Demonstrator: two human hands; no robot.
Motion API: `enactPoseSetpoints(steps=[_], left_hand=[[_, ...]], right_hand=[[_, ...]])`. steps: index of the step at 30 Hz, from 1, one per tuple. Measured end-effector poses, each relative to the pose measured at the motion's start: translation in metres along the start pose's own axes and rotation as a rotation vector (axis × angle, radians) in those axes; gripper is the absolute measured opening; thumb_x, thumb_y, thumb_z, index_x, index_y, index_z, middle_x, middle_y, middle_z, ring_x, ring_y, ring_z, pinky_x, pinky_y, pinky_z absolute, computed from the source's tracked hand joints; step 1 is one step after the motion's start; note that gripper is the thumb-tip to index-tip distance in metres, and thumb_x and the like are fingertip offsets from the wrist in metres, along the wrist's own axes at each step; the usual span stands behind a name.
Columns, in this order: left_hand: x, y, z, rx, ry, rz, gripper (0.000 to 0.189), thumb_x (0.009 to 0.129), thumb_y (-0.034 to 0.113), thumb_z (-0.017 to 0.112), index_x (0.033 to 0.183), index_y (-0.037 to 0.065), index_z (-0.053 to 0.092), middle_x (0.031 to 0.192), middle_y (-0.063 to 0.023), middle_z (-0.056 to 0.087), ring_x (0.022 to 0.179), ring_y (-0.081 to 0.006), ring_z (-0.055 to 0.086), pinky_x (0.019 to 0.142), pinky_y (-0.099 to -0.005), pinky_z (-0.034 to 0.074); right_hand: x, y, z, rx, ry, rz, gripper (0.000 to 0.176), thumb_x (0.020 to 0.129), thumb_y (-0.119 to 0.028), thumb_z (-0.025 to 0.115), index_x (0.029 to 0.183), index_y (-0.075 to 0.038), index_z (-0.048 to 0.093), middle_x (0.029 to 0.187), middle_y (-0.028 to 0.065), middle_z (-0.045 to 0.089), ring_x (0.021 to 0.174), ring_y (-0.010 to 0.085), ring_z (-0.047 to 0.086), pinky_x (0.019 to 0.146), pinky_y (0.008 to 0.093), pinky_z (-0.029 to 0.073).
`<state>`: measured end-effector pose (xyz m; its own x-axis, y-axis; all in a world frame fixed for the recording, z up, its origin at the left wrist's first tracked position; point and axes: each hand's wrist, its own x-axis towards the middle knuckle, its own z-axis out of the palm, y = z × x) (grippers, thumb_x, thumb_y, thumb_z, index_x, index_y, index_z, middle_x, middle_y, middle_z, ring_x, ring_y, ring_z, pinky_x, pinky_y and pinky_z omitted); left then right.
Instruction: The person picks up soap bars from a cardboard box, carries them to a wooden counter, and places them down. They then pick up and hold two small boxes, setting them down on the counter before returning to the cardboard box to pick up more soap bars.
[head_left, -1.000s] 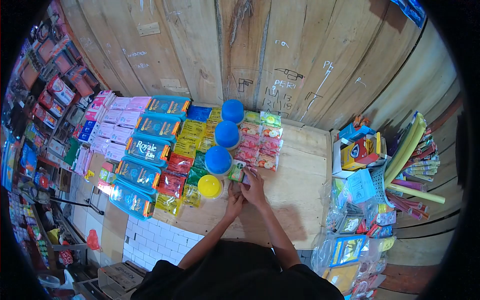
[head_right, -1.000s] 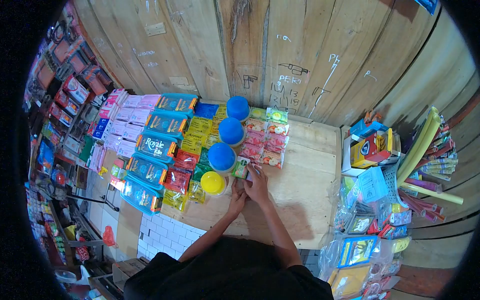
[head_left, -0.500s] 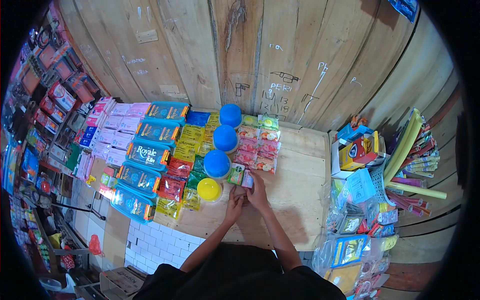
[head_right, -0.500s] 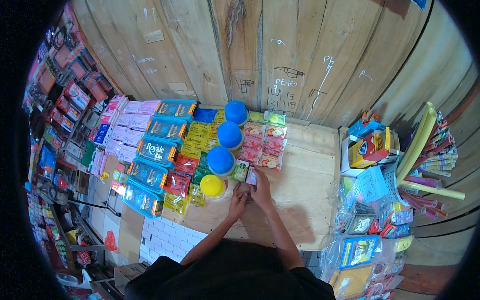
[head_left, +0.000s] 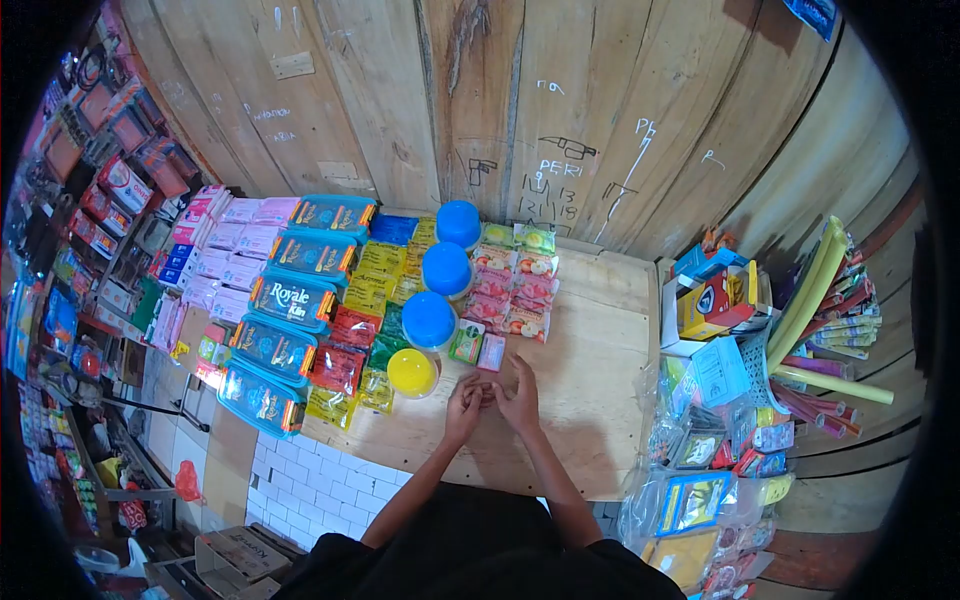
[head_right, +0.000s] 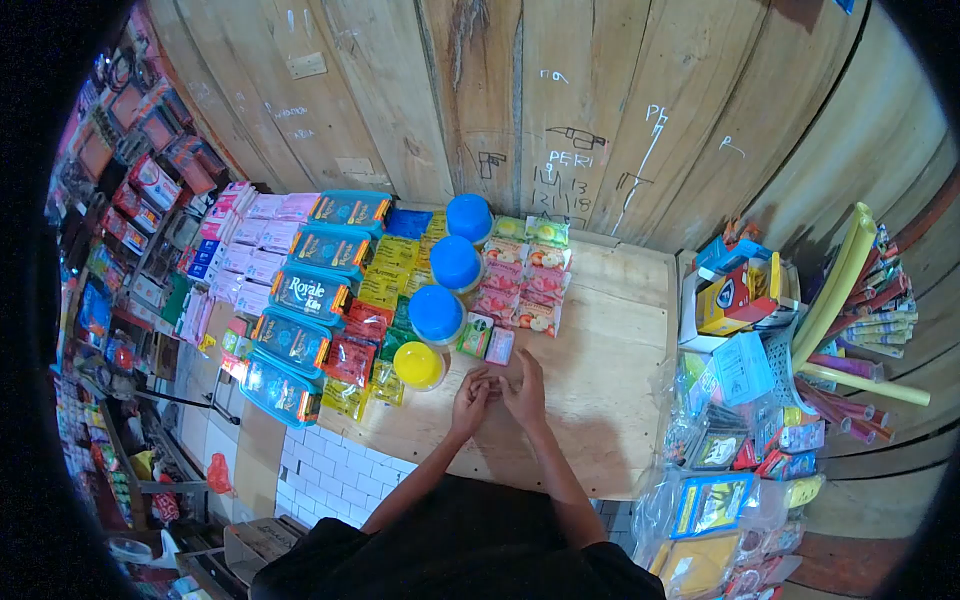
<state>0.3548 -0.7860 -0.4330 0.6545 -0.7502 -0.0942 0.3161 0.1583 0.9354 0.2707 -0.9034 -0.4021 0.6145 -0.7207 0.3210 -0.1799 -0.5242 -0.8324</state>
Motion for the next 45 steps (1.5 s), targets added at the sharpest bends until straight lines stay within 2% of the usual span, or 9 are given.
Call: enactPoseSetpoints(steps=[7,10,13,18,22,31,35,40,45], left_hand=[[-0.002,-0.002,0.0,0.085,0.027,-0.039,0.027,0.099,0.012,0.055,0.12,-0.004,0.054,0.108,-0.0108,0.063,0.093,-0.0157,0.065,0.079,-0.0277,0.055],[-0.003,0.004,0.002,0.195,-0.01,-0.028,0.023,0.096,0.013,0.059,0.112,-0.003,0.059,0.095,-0.0068,0.065,0.081,-0.0114,0.064,0.072,-0.0251,0.053],[-0.004,0.005,-0.005,0.381,-0.114,0.008,0.018,0.093,0.014,0.063,0.104,-0.001,0.063,0.083,-0.0032,0.064,0.071,-0.0077,0.06,0.065,-0.0228,0.05],[-0.001,0.004,-0.012,0.491,-0.273,0.161,0.012,0.09,0.015,0.066,0.094,0.004,0.068,0.074,-0.0011,0.063,0.063,-0.0051,0.054,0.056,-0.0217,0.044],[-0.002,0.016,-0.018,0.576,-0.394,0.123,0.011,0.089,0.015,0.068,0.089,0.004,0.067,0.074,-0.0019,0.062,0.057,-0.0054,0.051,0.051,-0.0232,0.041],[-0.004,0.032,-0.011,0.626,-0.646,0.439,0.013,0.081,0.005,0.069,0.075,0.001,0.059,0.072,-0.0097,0.06,0.05,-0.0165,0.053,0.047,-0.0288,0.04],[-0.007,0.024,-0.013,0.642,-0.675,0.428,0.015,0.081,0.004,0.069,0.072,0.001,0.057,0.065,-0.0089,0.055,0.049,-0.0171,0.048,0.047,-0.0313,0.036],[-0.005,0.003,-0.024,0.648,-0.716,0.401,0.021,0.086,0.004,0.066,0.068,0.002,0.055,0.06,-0.0058,0.048,0.049,-0.014,0.04,0.047,-0.0314,0.031],[-0.011,-0.012,-0.023,0.551,-0.74,0.404,0.03,0.09,0.011,0.064,0.066,0.0,0.051,0.057,-0.0027,0.043,0.05,-0.0093,0.034,0.046,-0.0299,0.027]], right_hand=[[-0.055,-0.032,-0.037,0.139,-0.016,0.251,0.036,0.081,-0.012,0.074,0.113,-0.003,0.06,0.094,0.0113,0.064,0.082,0.0207,0.064,0.072,0.0311,0.051],[-0.097,-0.01,-0.037,-0.13,-0.095,0.234,0.024,0.082,-0.016,0.074,0.101,-0.005,0.064,0.074,0.0056,0.062,0.062,0.0138,0.06,0.058,0.0289,0.048],[-0.112,-0.036,-0.036,0.07,-0.091,0.341,0.019,0.082,-0.02,0.074,0.08,-0.007,0.061,0.056,0.0035,0.057,0.051,0.0174,0.057,0.05,0.0294,0.047],[-0.125,-0.048,-0.014,-0.132,0.058,0.181,0.021,0.078,-0.019,0.077,0.071,-0.009,0.059,0.054,0.0022,0.055,0.047,0.017,0.056,0.048,0.0318,0.045],[-0.116,-0.062,-0.005,-0.299,0.17,0.099,0.029,0.078,-0.018,0.075,0.067,-0.012,0.05,0.053,0.0023,0.054,0.047,0.021,0.057,0.047,0.0341,0.045],[-0.164,-0.088,0.023,-0.282,0.438,0.442,0.033,0.08,-0.023,0.076,0.062,-0.007,0.054,0.055,0.0068,0.057,0.049,0.0226,0.059,0.049,0.0327,0.046],[-0.214,-0.129,0.039,-0.268,0.502,0.539,0.04,0.083,-0.029,0.074,0.057,-0.007,0.051,0.049,0.007,0.054,0.041,0.0235,0.055,0.042,0.0337,0.043],[-0.308,-0.124,0.075,-0.179,0.213,0.904,0.045,0.089,-0.046,0.063,0.068,-0.007,0.055,0.057,0.0103,0.059,0.054,0.0278,0.061,0.054,0.0392,0.048],[-0.397,-0.127,0.118,-0.052,0.096,1.3,0.055,0.086,-0.062,0.054,0.094,-0.009,0.064,0.09,0.0146,0.069,0.091,0.0327,0.065,0.081,0.0444,0.05]])
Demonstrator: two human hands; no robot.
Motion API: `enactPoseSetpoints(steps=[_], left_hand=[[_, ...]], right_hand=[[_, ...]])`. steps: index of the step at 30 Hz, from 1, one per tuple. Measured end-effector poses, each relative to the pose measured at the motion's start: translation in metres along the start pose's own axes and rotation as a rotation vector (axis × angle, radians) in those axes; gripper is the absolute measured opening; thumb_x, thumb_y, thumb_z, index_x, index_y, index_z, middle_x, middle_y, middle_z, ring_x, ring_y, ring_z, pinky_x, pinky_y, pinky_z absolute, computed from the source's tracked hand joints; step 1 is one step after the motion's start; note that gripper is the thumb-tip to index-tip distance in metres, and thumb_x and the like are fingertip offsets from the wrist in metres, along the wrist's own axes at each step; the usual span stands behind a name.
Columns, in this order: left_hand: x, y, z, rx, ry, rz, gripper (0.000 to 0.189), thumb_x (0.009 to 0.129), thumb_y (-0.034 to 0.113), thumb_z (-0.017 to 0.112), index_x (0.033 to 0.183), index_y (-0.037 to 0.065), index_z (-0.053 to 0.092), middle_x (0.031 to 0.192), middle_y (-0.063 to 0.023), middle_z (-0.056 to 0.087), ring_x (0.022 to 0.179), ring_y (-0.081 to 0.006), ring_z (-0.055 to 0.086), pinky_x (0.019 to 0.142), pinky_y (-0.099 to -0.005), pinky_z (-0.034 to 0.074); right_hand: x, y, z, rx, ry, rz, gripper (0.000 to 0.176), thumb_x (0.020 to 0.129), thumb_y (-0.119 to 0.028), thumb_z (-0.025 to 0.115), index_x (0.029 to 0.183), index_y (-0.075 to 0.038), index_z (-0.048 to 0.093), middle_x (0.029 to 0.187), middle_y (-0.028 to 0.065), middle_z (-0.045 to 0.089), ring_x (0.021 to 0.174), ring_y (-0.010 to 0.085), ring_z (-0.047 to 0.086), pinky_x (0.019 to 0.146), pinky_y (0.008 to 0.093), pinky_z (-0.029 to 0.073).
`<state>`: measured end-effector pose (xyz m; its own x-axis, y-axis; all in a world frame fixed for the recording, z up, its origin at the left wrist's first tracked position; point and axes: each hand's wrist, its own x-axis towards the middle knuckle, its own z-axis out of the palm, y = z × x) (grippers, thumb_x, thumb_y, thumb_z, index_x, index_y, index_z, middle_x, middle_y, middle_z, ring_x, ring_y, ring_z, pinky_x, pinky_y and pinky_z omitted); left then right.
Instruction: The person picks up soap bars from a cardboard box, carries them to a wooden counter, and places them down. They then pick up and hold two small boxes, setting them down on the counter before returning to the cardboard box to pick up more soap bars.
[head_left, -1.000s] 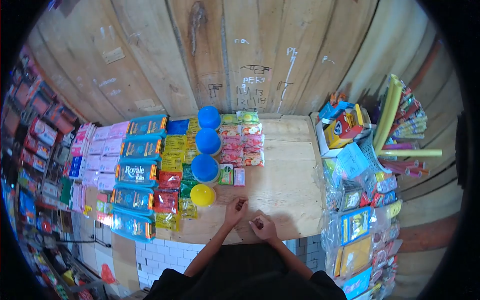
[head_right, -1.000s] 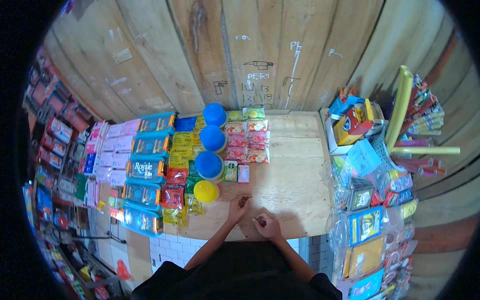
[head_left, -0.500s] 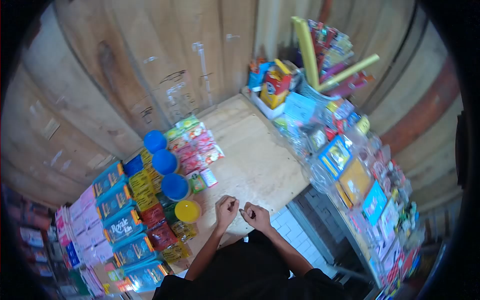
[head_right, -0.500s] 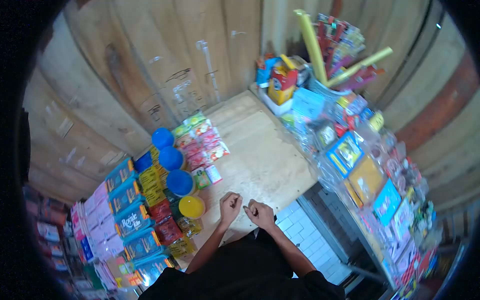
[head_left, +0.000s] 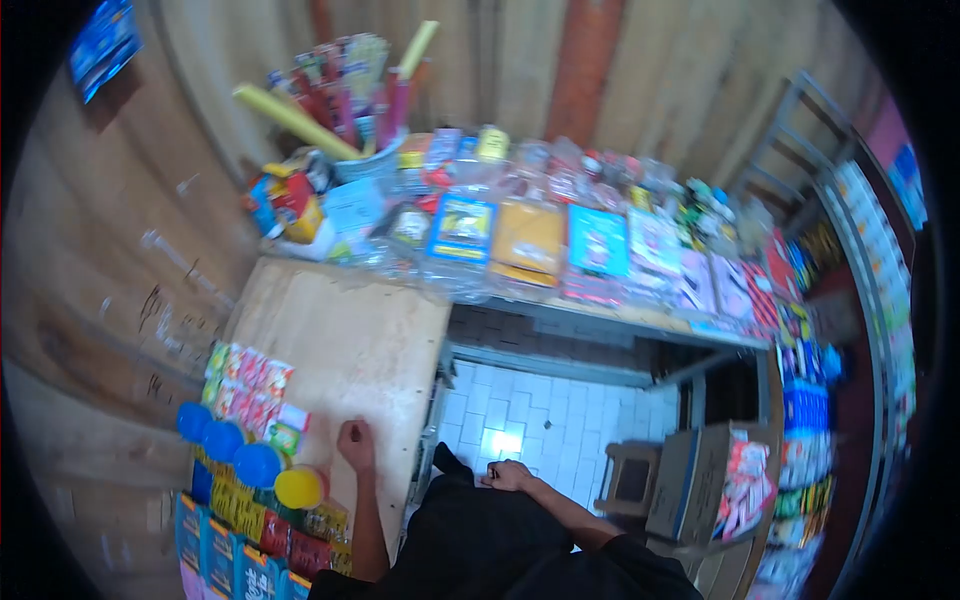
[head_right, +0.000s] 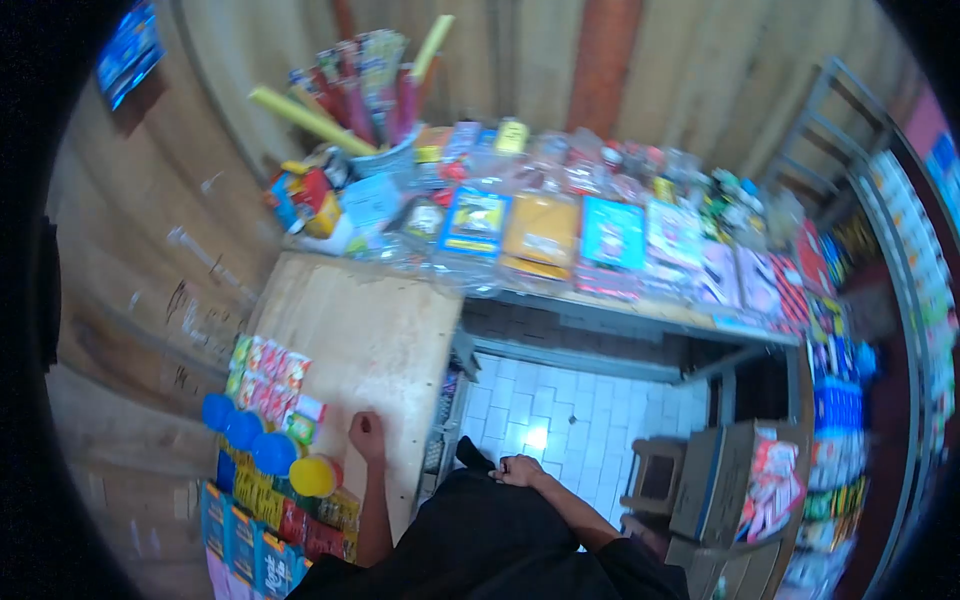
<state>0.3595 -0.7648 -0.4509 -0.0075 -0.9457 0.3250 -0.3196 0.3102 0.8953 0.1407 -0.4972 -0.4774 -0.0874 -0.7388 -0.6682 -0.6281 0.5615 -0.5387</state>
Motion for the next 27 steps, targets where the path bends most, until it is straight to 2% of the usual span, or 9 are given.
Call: enactPoseSetpoints(steps=[2,5,8,11,16,20,23,26,27], left_hand=[[-0.005,0.016,0.0,-0.019,-0.07,-0.025,0.033,0.091,0.013,0.063,0.065,0.0,0.05,0.056,-0.0018,0.04,0.051,-0.0081,0.032,0.046,-0.0299,0.025],[-0.018,0.031,0.009,0.227,-0.203,0.041,0.037,0.092,0.016,0.063,0.062,0.001,0.049,0.052,-0.0012,0.037,0.049,-0.0082,0.029,0.045,-0.0307,0.023],[-0.059,0.083,0.029,0.216,-0.398,0.133,0.039,0.092,0.015,0.063,0.059,0.002,0.048,0.05,-0.0006,0.034,0.048,-0.0089,0.027,0.045,-0.0309,0.022],[-0.115,0.098,0.062,0.195,-0.622,0.356,0.035,0.089,0.017,0.066,0.06,0.002,0.051,0.048,-0.0043,0.037,0.044,-0.0143,0.032,0.045,-0.0339,0.027],[-0.234,0.102,0.108,0.171,-1.154,0.409,0.028,0.087,0.028,0.069,0.073,0.005,0.064,0.049,-0.0058,0.045,0.044,-0.0194,0.044,0.046,-0.0365,0.037],[-0.3,0.122,0.125,0.214,-1.625,0.313,0.03,0.089,0.034,0.066,0.08,0.005,0.067,0.05,-0.0074,0.049,0.045,-0.0194,0.047,0.047,-0.0361,0.038],[-0.342,0.058,0.157,0.15,-1.824,0.194,0.036,0.091,0.04,0.063,0.089,0.005,0.068,0.055,-0.0103,0.058,0.048,-0.0222,0.055,0.048,-0.038,0.039],[-0.354,0.085,0.187,0.482,-1.975,0.404,0.041,0.091,0.044,0.061,0.091,0.004,0.068,0.059,-0.0111,0.061,0.05,-0.0233,0.057,0.049,-0.039,0.041],[-0.357,0.094,0.196,0.625,-2.036,0.468,0.048,0.088,0.05,0.06,0.092,0.003,0.068,0.073,-0.0173,0.067,0.067,-0.0293,0.066,0.061,-0.0418,0.049]], right_hand=[[-0.014,0.047,0.033,0.034,-0.021,0.134,0.059,0.084,-0.064,0.053,0.104,-0.01,0.066,0.103,0.0155,0.069,0.103,0.0334,0.064,0.089,0.045,0.049],[-0.053,0.103,0.072,0.09,-0.035,0.313,0.062,0.083,-0.062,0.056,0.116,-0.01,0.067,0.117,0.0157,0.066,0.112,0.0327,0.061,0.095,0.0446,0.048],[-0.111,0.152,0.122,0.245,0.054,0.465,0.063,0.081,-0.066,0.055,0.109,-0.012,0.07,0.111,0.0161,0.069,0.107,0.0329,0.063,0.092,0.0441,0.05],[-0.164,0.19,0.186,0.389,0.124,0.633,0.059,0.081,-0.061,0.059,0.108,-0.01,0.072,0.115,0.015,0.068,0.109,0.0323,0.064,0.092,0.0444,0.051],[-0.249,0.198,0.276,0.662,0.206,0.857,0.059,0.082,-0.059,0.058,0.108,-0.009,0.072,0.114,0.0148,0.068,0.109,0.0326,0.064,0.094,0.044,0.05],[-0.281,0.177,0.324,0.836,0.261,0.957,0.06,0.083,-0.059,0.057,0.107,-0.007,0.071,0.113,0.0151,0.068,0.108,0.0333,0.064,0.094,0.0444,0.049],[-0.271,0.178,0.367,0.913,0.288,0.917,0.06,0.084,-0.059,0.055,0.104,-0.005,0.071,0.112,0.0156,0.068,0.107,0.0337,0.064,0.093,0.0455,0.05],[-0.281,0.155,0.36,1.049,0.39,0.917,0.054,0.086,-0.053,0.054,0.101,-0.004,0.071,0.112,0.0168,0.068,0.106,0.0346,0.064,0.091,0.0464,0.05],[-0.277,0.155,0.369,1.048,0.447,0.908,0.052,0.085,-0.052,0.055,0.101,-0.006,0.07,0.109,0.0169,0.068,0.104,0.0347,0.064,0.09,0.0468,0.051]])
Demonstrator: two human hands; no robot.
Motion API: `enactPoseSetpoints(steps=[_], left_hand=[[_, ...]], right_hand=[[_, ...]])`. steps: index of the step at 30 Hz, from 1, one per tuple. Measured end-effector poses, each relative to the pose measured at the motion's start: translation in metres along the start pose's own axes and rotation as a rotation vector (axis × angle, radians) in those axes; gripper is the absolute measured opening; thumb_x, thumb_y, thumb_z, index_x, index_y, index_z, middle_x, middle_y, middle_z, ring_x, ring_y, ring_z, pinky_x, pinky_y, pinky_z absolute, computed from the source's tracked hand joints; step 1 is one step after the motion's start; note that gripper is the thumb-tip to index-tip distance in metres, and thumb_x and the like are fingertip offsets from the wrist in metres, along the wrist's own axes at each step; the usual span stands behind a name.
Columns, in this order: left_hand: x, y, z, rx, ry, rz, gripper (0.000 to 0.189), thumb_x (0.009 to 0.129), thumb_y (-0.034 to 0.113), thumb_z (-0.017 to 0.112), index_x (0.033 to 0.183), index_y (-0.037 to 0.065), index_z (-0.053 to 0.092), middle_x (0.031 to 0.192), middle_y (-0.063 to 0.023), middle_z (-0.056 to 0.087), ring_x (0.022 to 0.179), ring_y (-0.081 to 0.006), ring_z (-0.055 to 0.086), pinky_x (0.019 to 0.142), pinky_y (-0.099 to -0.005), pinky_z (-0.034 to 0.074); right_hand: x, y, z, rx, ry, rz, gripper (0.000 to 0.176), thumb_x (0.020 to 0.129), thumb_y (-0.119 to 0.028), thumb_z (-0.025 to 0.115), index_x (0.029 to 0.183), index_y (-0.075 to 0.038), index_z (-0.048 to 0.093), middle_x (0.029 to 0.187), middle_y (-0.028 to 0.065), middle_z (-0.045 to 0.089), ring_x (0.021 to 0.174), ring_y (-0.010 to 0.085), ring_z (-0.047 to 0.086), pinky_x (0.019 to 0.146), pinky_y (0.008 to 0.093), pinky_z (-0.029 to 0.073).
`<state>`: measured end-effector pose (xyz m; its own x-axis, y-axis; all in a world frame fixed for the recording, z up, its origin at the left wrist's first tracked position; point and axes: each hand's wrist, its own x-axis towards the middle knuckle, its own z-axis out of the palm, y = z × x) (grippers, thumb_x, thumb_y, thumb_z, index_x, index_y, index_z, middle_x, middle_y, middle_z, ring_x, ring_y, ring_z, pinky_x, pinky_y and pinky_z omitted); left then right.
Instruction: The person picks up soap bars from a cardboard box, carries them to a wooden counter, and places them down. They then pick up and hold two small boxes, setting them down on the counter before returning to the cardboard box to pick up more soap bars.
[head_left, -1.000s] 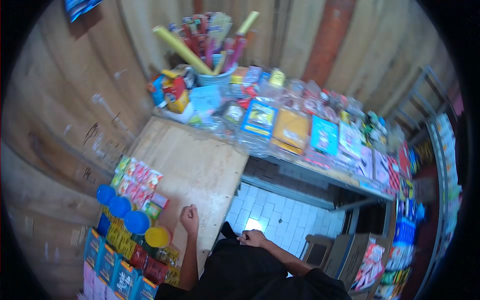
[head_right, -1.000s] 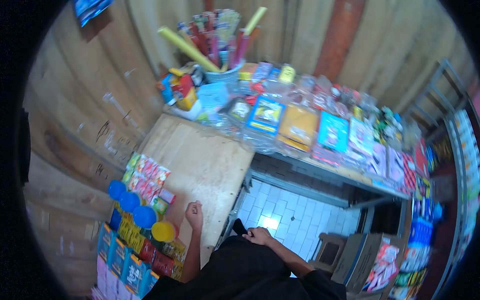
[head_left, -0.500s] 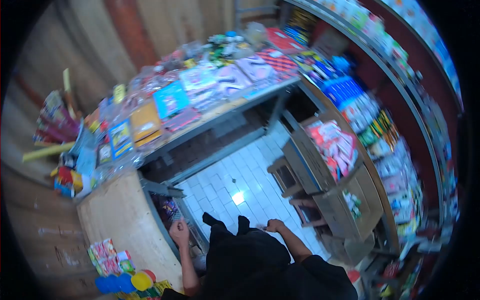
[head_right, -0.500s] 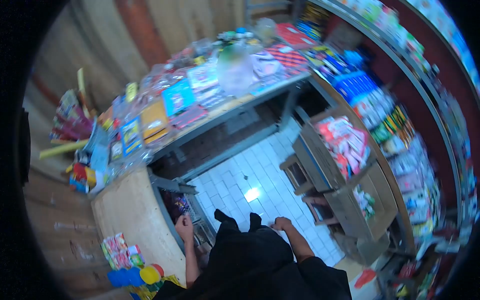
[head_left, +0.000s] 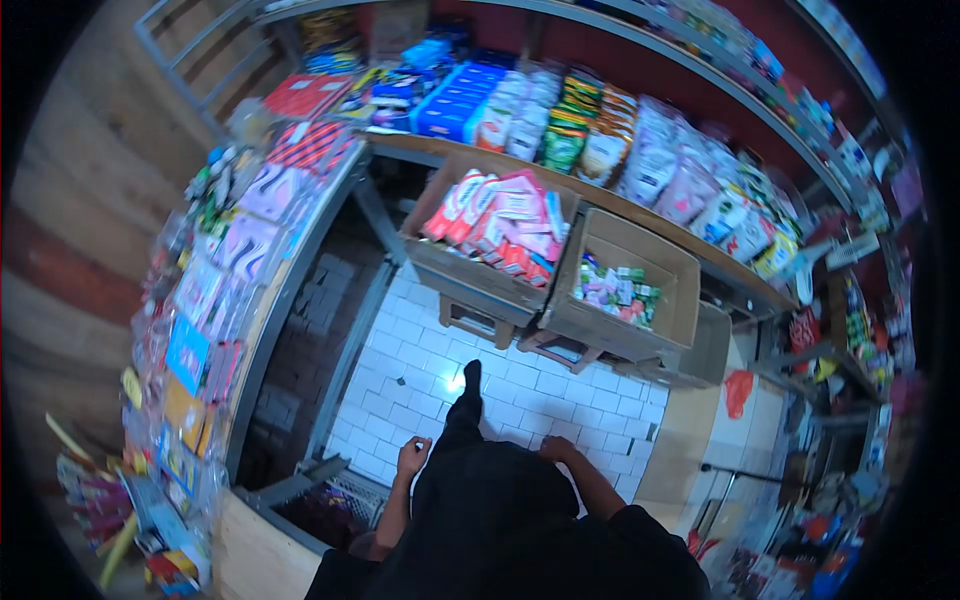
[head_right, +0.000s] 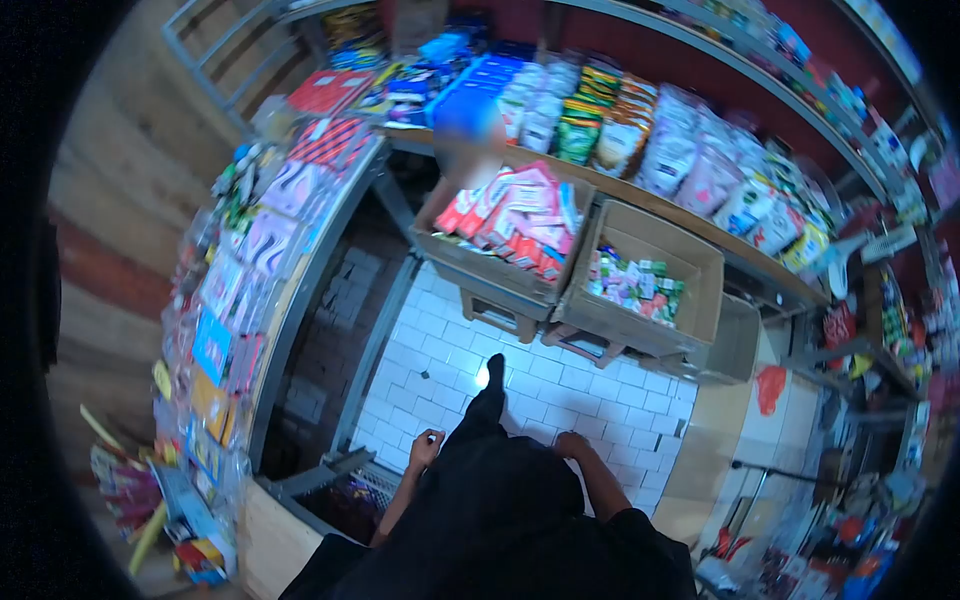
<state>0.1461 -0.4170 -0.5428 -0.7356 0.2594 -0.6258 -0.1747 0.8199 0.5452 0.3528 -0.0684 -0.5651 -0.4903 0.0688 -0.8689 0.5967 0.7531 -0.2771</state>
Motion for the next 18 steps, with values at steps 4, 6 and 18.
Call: enactPoseSetpoints(steps=[4,6,18], left_hand=[[0.053,-0.007,-0.004,0.202,-0.232,-0.017,0.054,0.084,0.054,0.062,0.098,0.003,0.07,0.105,-0.0268,0.067,0.108,-0.0381,0.063,0.093,-0.0433,0.049],[0.083,-0.004,-0.002,0.269,-0.283,0.016,0.056,0.084,0.054,0.062,0.103,0.002,0.07,0.108,-0.0258,0.067,0.109,-0.0379,0.063,0.094,-0.0425,0.048],[0.238,0.177,0.054,0.264,-0.427,0.212,0.049,0.089,0.049,0.06,0.107,0.004,0.069,0.11,-0.0216,0.068,0.109,-0.0361,0.063,0.093,-0.0402,0.048]], right_hand=[[0.042,0.024,0.031,0.108,0.119,-0.067,0.044,0.083,-0.048,0.059,0.104,-0.01,0.067,0.104,0.0162,0.069,0.102,0.0354,0.065,0.087,0.0483,0.051],[0.044,0.024,0.02,0.16,0.143,-0.044,0.041,0.083,-0.044,0.06,0.104,-0.009,0.068,0.107,0.0166,0.068,0.104,0.0355,0.064,0.088,0.0483,0.05],[0.025,0.034,-0.107,0.607,0.751,0.112,0.039,0.084,-0.048,0.065,0.092,-0.01,0.066,0.081,0.0161,0.07,0.079,0.0354,0.068,0.074,0.0436,0.055]])
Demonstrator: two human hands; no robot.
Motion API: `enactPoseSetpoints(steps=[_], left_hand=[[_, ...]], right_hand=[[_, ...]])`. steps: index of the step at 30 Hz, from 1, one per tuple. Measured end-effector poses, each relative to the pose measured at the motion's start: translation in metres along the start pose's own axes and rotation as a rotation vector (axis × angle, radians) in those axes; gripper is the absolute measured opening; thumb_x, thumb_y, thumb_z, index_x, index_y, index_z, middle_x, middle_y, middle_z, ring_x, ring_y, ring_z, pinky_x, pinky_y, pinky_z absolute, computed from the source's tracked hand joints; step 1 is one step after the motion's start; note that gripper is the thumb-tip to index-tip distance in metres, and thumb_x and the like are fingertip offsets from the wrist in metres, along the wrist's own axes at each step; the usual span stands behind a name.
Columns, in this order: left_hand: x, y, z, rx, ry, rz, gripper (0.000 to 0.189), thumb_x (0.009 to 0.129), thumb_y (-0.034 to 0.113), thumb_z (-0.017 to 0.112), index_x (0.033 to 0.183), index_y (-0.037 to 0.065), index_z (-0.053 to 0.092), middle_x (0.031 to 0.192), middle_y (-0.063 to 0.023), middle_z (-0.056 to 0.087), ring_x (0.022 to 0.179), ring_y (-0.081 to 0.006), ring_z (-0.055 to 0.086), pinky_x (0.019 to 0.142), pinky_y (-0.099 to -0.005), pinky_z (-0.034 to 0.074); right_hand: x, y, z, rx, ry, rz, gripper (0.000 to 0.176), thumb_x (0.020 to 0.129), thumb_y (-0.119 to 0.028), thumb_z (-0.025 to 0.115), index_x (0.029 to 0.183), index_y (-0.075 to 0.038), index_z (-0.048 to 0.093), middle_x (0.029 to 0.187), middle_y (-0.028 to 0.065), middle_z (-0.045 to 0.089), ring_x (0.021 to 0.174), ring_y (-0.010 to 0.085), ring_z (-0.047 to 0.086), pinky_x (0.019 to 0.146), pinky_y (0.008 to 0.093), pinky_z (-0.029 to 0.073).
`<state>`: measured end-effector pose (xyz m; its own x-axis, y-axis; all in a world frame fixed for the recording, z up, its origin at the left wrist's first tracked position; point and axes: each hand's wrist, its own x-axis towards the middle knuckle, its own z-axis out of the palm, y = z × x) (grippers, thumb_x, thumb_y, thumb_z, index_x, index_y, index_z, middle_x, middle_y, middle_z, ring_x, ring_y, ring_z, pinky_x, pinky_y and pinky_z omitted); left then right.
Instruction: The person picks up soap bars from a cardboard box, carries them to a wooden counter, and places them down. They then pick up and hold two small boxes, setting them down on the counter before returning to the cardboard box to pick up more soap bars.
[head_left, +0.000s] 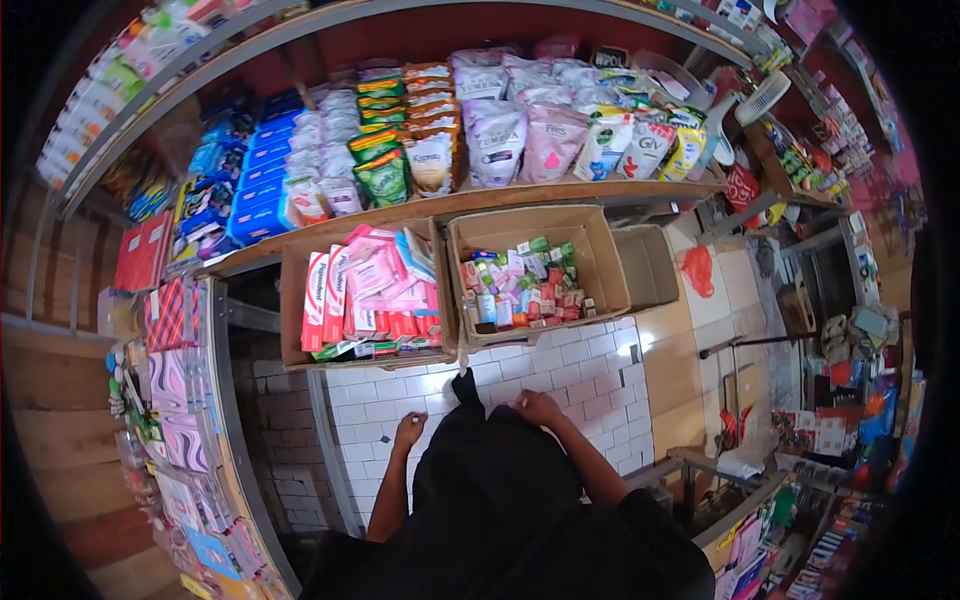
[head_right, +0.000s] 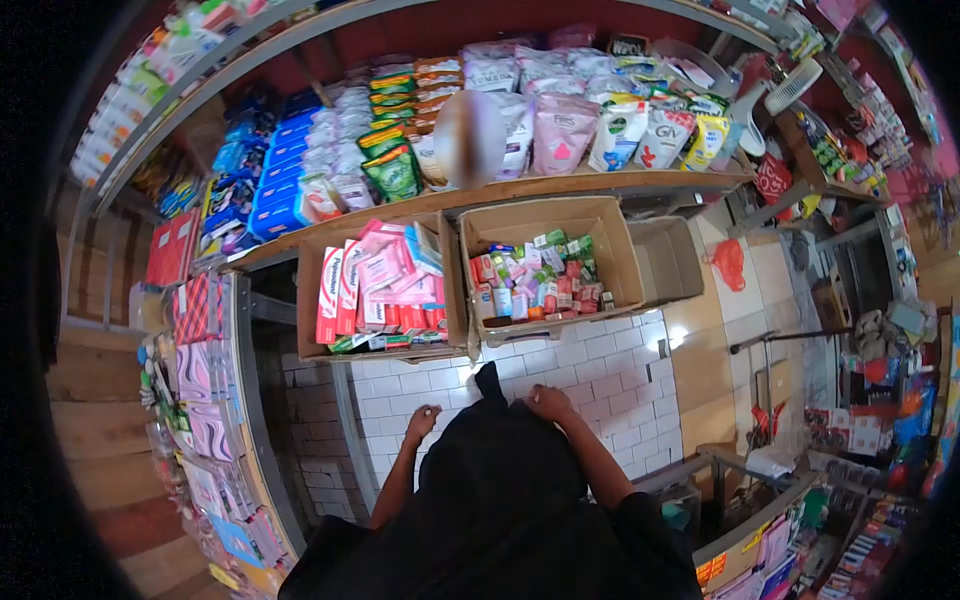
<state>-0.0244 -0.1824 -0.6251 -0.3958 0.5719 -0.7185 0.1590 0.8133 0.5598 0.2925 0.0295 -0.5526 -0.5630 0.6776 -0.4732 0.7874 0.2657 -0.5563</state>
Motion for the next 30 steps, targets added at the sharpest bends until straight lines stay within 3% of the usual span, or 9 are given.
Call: enactPoseSetpoints(steps=[2,6,11,14,17,18,21,25,30], left_hand=[[0.015,0.033,-0.003,0.011,-0.039,0.059,0.047,0.09,0.048,0.059,0.106,0.004,0.069,0.107,-0.0203,0.069,0.104,-0.0345,0.065,0.09,-0.0389,0.049],[0.028,0.073,-0.007,0.063,-0.098,0.072,0.047,0.09,0.049,0.059,0.106,0.005,0.069,0.107,-0.0207,0.069,0.104,-0.0346,0.065,0.091,-0.0388,0.049],[0.022,0.064,0.007,0.043,-0.043,-0.006,0.047,0.087,0.048,0.063,0.102,0.005,0.071,0.104,-0.0228,0.069,0.105,-0.0386,0.064,0.091,-0.0406,0.049],[0.009,0.048,0.02,0.016,0.033,-0.114,0.046,0.086,0.046,0.066,0.096,0.002,0.071,0.094,-0.0231,0.07,0.096,-0.0369,0.068,0.082,-0.0408,0.052],[-0.008,0.035,0.039,-0.042,0.038,-0.169,0.046,0.087,0.046,0.066,0.097,0.001,0.071,0.091,-0.022,0.071,0.092,-0.0329,0.069,0.079,-0.0387,0.053],[-0.007,0.022,0.051,-0.138,-0.006,-0.201,0.048,0.087,0.046,0.066,0.1,0.0,0.07,0.089,-0.0195,0.072,0.088,-0.0277,0.069,0.078,-0.0373,0.053],[-0.02,0.046,0.066,-0.183,0.054,-0.252,0.048,0.088,0.045,0.066,0.1,-0.001,0.069,0.088,-0.0168,0.072,0.082,-0.0238,0.069,0.074,-0.0364,0.053],[-0.017,0.047,0.093,-0.44,0.064,-0.175,0.045,0.089,0.041,0.067,0.105,-0.001,0.068,0.092,-0.0155,0.072,0.083,-0.0183,0.067,0.073,-0.0326,0.052],[-0.014,0.04,0.118,-0.522,0.142,-0.126,0.04,0.091,0.033,0.063,0.108,-0.004,0.064,0.086,-0.0103,0.069,0.077,-0.0155,0.061,0.072,-0.03,0.05]], right_hand=[[0.006,-0.023,-0.027,0.181,0.097,-0.096,0.039,0.086,-0.047,0.065,0.092,-0.008,0.065,0.076,0.0154,0.069,0.072,0.0336,0.068,0.069,0.0426,0.054],[0.014,-0.094,-0.11,0.297,0.12,-0.07,0.032,0.09,-0.039,0.064,0.089,-0.006,0.063,0.068,0.0121,0.065,0.062,0.028,0.064,0.058,0.0384,0.049],[0.069,-0.116,-0.173,0.337,0.335,-0.168,0.028,0.093,-0.032,0.061,0.087,-0.005,0.062,0.067,0.0107,0.064,0.062,0.0268,0.064,0.056,0.0347,0.047],[0.111,-0.116,-0.197,0.4,0.282,-0.136,0.03,0.092,-0.034,0.062,0.087,-0.004,0.063,0.073,0.014,0.067,0.069,0.0286,0.067,0.061,0.0375,0.049],[0.173,-0.075,-0.182,0.108,0.045,-0.071,0.027,0.087,-0.031,0.067,0.092,-0.004,0.065,0.076,0.0156,0.067,0.07,0.0272,0.066,0.064,0.0409,0.049],[0.196,-0.057,-0.17,-0.043,-0.046,-0.116,0.032,0.084,-0.035,0.067,0.096,-0.006,0.069,0.089,0.02,0.07,0.084,0.0329,0.069,0.076,0.0461,0.052],[0.248,-0.013,-0.123,-0.253,-0.236,-0.011,0.038,0.084,-0.039,0.065,0.098,-0.005,0.071,0.096,0.023,0.069,0.094,0.035,0.068,0.084,0.0466,0.052],[0.262,-0.01,-0.118,-0.289,-0.332,0.09,0.049,0.084,-0.046,0.061,0.1,-0.001,0.071,0.105,0.0241,0.068,0.102,0.037,0.065,0.09,0.045,0.051],[0.274,-0.009,-0.11,-0.263,-0.402,0.212,0.062,0.085,-0.055,0.056,0.108,0.001,0.068,0.114,0.0232,0.065,0.109,0.0376,0.063,0.094,0.0449,0.05]])
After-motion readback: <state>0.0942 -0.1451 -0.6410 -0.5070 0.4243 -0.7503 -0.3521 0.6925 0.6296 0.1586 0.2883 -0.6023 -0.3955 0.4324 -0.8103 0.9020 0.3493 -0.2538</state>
